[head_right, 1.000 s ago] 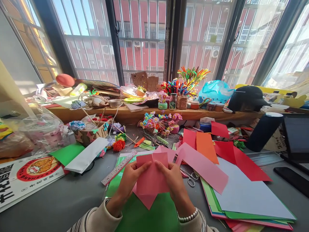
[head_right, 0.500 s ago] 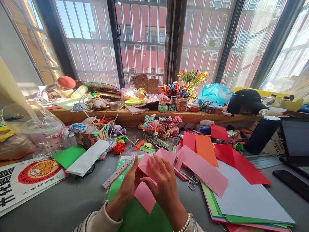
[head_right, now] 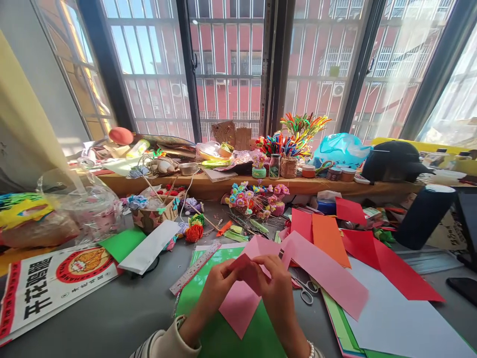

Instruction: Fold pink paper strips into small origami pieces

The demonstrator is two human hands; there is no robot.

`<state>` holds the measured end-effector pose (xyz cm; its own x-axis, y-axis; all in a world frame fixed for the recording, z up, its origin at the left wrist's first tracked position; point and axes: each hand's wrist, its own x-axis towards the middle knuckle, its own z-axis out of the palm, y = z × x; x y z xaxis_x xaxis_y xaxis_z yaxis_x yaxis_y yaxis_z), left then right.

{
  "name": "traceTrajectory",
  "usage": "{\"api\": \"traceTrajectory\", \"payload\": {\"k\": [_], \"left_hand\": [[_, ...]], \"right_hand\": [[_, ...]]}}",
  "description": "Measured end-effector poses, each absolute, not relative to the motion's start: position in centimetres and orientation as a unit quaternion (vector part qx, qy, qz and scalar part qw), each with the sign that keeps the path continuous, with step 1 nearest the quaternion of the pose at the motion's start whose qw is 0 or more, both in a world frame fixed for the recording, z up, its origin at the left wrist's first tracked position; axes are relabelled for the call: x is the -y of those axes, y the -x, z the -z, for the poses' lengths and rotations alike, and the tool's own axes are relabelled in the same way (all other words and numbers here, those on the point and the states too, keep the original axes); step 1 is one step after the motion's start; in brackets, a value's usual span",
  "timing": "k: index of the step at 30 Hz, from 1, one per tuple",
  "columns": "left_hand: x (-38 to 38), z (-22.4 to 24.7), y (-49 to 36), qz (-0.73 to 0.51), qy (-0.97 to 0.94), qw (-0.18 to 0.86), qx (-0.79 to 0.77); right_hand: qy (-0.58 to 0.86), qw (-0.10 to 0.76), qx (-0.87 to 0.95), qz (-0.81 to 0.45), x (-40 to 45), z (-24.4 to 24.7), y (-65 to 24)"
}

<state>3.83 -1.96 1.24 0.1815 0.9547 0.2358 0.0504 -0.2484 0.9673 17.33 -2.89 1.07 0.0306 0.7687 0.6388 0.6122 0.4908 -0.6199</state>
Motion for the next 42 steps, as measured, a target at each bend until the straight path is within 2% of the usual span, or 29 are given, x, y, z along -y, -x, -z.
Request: {"api": "traceTrajectory", "payload": {"k": [7,12,20,25,30,42], "left_hand": [[2.1,-1.8,-3.2,-0.538,-0.712,0.23,-0.388],[2.2,-1.6,-2.8,-0.52,-0.749,0.141,-0.387],[2.1,-1.8,-2.5,-0.522,-0.749,0.069,-0.402],[1.7,-1.4,-2.5,-0.508,-0.767,-0.037,-0.391],[1.7,-1.4,-2.4,-0.515,-0.767,-0.059,-0.38],[1.2,-0.9,-1.8,-0.509,-0.748,-0.014,-0.426]], "right_hand": [[0.425,0.471,0.767,0.101,3.3,-1.3,-17.1],[0.424,0.456,0.775,0.113,3.3,-1.3,-16.8],[0.445,0.465,0.75,0.151,3.1,-1.3,-17.5],[0.414,0.466,0.764,0.164,3.2,-1.4,-17.1],[0.431,0.473,0.752,0.157,3.2,-1.4,-17.2],[0.5,0.476,0.701,0.178,2.2,-0.6,-19.0]]}}
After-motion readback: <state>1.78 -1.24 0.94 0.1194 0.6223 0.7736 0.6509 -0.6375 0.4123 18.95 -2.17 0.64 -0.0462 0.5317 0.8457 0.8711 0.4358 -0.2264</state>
